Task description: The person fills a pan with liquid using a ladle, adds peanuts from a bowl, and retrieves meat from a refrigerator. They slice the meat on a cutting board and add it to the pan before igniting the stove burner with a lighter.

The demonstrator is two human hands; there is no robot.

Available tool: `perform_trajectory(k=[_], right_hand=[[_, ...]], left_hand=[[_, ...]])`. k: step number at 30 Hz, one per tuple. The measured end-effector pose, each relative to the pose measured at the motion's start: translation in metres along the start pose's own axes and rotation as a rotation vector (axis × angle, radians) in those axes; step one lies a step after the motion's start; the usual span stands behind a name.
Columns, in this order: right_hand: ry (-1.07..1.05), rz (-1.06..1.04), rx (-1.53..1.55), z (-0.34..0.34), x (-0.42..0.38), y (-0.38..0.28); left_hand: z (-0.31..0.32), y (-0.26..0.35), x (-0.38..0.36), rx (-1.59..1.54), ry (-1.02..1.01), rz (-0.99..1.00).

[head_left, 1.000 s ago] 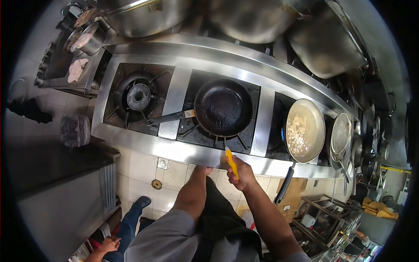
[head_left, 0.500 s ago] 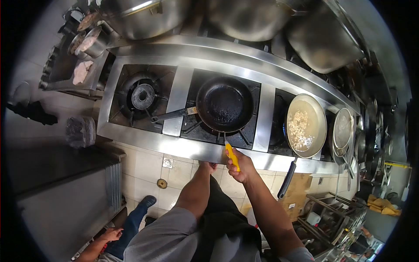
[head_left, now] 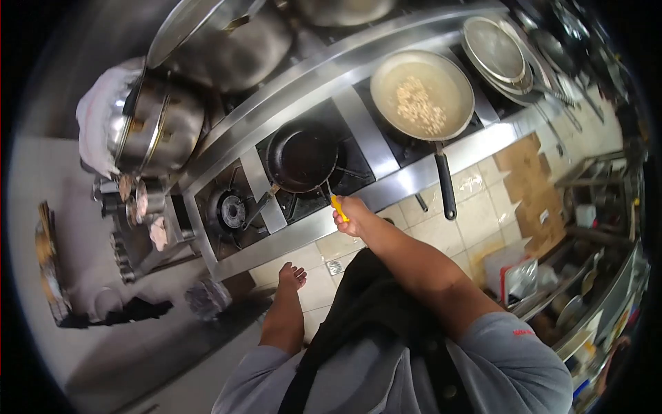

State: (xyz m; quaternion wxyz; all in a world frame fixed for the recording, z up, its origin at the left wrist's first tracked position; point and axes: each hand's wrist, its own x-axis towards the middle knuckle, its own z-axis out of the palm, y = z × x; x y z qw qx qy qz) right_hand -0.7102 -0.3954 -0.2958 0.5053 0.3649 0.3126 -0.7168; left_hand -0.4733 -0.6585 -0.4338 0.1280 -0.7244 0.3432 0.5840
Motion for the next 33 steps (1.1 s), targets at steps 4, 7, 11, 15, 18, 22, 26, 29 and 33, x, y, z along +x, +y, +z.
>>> perform_trajectory(k=[4, 7, 11, 15, 18, 22, 26, 29, 33], right_hand=[[0.024, -0.003, -0.057, -0.002, -0.001, -0.002], [0.011, -0.026, -0.026, 0.001, -0.006, -0.006], [0.047, 0.050, 0.190, 0.003, -0.003, -0.017], [0.020, 0.109, 0.179, 0.003, 0.004, -0.023], [0.029, 0.088, 0.135, 0.004, 0.002, -0.022], [0.005, 0.121, 0.145, 0.004, 0.000, -0.026], [0.047, 0.163, 0.213, 0.003, -0.005, -0.035], [0.046, 0.157, 0.162, 0.000, 0.002, -0.033], [0.064, 0.042, -0.085, 0.000, 0.007, -0.025]], left_hand=[[-0.016, 0.010, -0.017, 0.123, 0.030, 0.028], [-0.009, 0.008, -0.023, 0.200, 0.006, 0.015], [0.008, 0.004, -0.031, 0.270, -0.083, 0.004], [0.025, 0.006, -0.039, 0.306, -0.119, 0.027], [0.026, 0.004, -0.036, 0.295, -0.136, 0.020], [0.025, -0.005, -0.046, 0.307, -0.117, 0.037], [0.026, -0.018, -0.051, 0.401, -0.098, 0.053], [0.028, -0.024, -0.051, 0.416, -0.118, 0.056], [0.030, -0.027, -0.057, 0.488, -0.105, 0.114]])
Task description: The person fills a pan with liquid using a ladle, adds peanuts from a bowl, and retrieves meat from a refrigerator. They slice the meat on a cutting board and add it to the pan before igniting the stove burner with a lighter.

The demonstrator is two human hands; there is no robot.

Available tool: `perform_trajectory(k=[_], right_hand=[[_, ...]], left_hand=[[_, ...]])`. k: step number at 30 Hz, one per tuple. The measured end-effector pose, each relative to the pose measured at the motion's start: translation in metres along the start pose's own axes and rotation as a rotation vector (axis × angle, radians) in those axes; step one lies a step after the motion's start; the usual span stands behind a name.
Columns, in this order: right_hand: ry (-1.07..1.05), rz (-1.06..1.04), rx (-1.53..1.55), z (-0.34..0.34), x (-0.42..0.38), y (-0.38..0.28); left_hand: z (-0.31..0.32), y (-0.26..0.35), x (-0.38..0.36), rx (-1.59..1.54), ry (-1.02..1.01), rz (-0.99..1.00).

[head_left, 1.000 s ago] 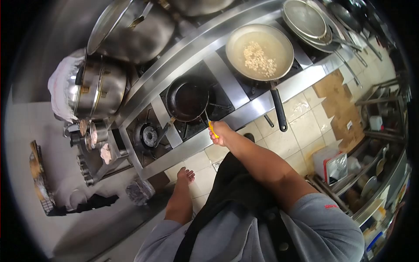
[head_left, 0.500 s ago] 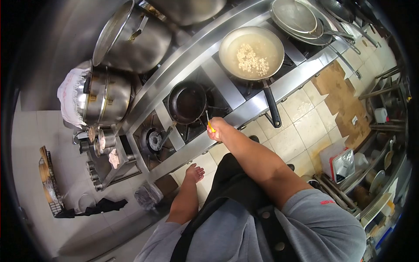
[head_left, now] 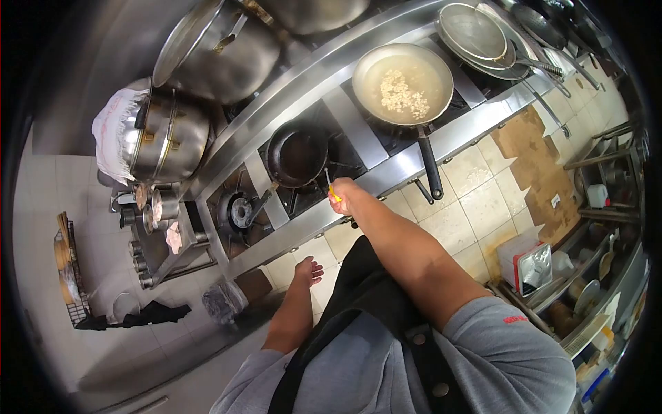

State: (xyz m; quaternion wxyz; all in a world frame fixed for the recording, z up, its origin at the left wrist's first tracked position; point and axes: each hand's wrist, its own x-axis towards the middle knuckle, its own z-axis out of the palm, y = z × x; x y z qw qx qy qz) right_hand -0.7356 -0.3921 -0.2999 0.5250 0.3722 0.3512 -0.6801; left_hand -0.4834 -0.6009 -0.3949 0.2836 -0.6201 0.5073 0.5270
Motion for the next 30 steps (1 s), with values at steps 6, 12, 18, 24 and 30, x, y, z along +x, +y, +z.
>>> perform_trajectory(k=[6, 12, 18, 24, 30], right_hand=[[0.476, -0.794, -1.224, -0.027, -0.048, 0.033], [0.269, -0.814, -1.522, -0.087, -0.160, 0.063], [0.236, -0.966, -1.529, -0.105, -0.174, 0.082], [0.093, -0.985, -1.389, -0.112, -0.163, 0.077], [0.163, -1.085, -1.057, -0.074, -0.055, 0.052]], left_hand=[[0.032, 0.031, -0.071, 0.388, 0.094, 0.389], [0.127, 0.083, -0.137, -0.098, -0.355, 0.617], [0.153, 0.092, -0.136, -0.363, -0.556, 0.528], [0.147, 0.100, -0.129, -0.312, -0.758, 0.387], [0.111, 0.079, -0.117, -0.108, -0.459, 0.406]])
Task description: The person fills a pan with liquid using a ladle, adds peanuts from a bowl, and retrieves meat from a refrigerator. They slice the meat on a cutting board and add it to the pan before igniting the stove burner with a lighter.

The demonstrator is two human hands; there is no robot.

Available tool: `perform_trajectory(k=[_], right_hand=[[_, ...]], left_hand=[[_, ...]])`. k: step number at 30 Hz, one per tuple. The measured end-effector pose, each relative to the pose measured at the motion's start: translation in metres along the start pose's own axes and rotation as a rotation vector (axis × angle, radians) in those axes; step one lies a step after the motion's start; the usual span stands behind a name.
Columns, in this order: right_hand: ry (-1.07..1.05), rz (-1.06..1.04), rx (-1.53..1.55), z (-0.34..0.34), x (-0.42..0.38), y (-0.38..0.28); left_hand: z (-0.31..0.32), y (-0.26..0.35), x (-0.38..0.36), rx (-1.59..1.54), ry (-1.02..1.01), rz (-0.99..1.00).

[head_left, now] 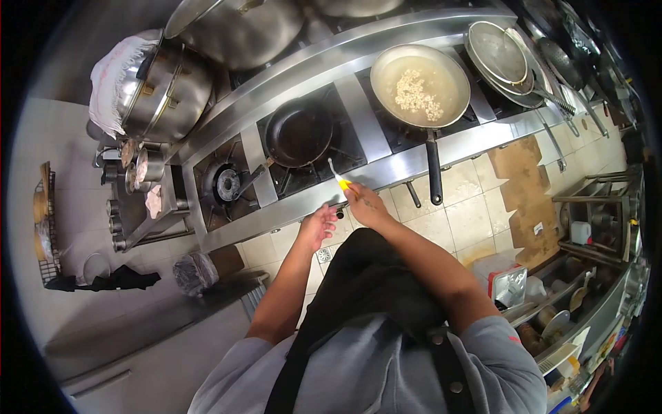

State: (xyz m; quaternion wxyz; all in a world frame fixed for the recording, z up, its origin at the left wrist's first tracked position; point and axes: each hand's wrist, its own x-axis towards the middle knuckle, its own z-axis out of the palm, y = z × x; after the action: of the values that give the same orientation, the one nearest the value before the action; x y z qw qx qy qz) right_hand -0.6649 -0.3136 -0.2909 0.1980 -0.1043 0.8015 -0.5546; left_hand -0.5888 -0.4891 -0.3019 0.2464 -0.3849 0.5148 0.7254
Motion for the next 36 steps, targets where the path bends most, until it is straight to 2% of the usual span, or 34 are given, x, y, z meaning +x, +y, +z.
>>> perform_trajectory(k=[2, 6, 11, 15, 18, 20, 21, 22, 23, 24, 25, 26, 27, 28, 29, 31, 32, 33, 34, 35, 36], right_hand=[[0.118, 0.013, -0.075, 0.021, 0.025, 0.006], [0.100, 0.021, 0.035, 0.040, 0.049, 0.025], [0.116, 0.086, 0.015, 0.041, 0.049, 0.026], [0.056, 0.173, -0.031, 0.035, 0.039, 0.025], [0.134, 0.161, 0.000, 0.041, 0.035, 0.023], [0.111, 0.149, -0.003, 0.040, 0.029, 0.027], [0.095, 0.143, -0.005, 0.038, 0.024, 0.031], [0.027, 0.002, -0.110, 0.036, 0.013, 0.041], [-0.087, -0.045, -0.736, 0.037, -0.007, 0.042], [-0.091, -0.115, -0.280, 0.011, -0.035, 0.030], [-0.285, 0.095, -0.314, -0.038, -0.065, -0.022], [-0.212, 0.044, -0.233, -0.051, -0.089, -0.024], [-0.120, 0.054, -0.178, -0.081, -0.113, -0.053], [-0.102, -0.058, -0.004, -0.113, -0.134, -0.063], [0.011, -0.064, 0.054, -0.130, -0.153, -0.068], [0.223, -0.075, 0.027, -0.188, -0.216, -0.102], [0.476, -0.219, 0.080, -0.210, -0.249, -0.109], [0.717, -0.369, 0.124, -0.231, -0.282, -0.111], [0.947, -0.439, 0.065, -0.252, -0.322, -0.111], [1.171, -0.504, -0.003, -0.271, -0.362, -0.109], [1.569, -0.611, -0.114, -0.288, -0.397, -0.100]], left_hand=[[-0.019, -0.011, -0.011, 0.072, 0.049, -0.009], [-0.052, -0.024, -0.030, 0.053, 0.140, -0.040], [-0.080, -0.032, -0.042, 0.070, 0.254, -0.074], [-0.088, -0.034, -0.043, 0.087, 0.271, -0.055], [-0.088, -0.032, -0.040, 0.092, 0.248, -0.068], [-0.084, -0.033, -0.039, 0.167, 0.216, -0.077], [-0.084, -0.037, -0.038, 0.239, 0.194, -0.073], [-0.075, -0.039, -0.045, 0.375, 0.215, -0.042], [-0.091, -0.057, -0.032, 0.657, 0.214, 0.026], [-0.080, -0.058, -0.032, 0.866, 0.218, 0.060], [-0.078, -0.061, -0.021, 1.369, 0.059, 0.489], [-0.057, -0.056, -0.015, 1.373, 0.020, 0.327], [-0.044, -0.056, 0.001, 1.494, -0.095, 0.519], [-0.019, -0.051, 0.014, 1.454, -0.139, 0.355], [0.018, -0.045, 0.009, 1.453, -0.187, 0.461], [0.084, -0.038, 0.002, 1.404, -0.272, 0.517], [0.104, -0.043, 0.015, 1.432, -0.326, 0.553], [0.122, -0.049, 0.029, 1.344, -0.317, 0.489], [0.144, -0.058, 0.037, 1.258, -0.307, 0.417], [0.170, -0.067, 0.033, 1.278, -0.354, 0.432], [0.204, -0.071, 0.014, 1.301, -0.405, 0.416]])
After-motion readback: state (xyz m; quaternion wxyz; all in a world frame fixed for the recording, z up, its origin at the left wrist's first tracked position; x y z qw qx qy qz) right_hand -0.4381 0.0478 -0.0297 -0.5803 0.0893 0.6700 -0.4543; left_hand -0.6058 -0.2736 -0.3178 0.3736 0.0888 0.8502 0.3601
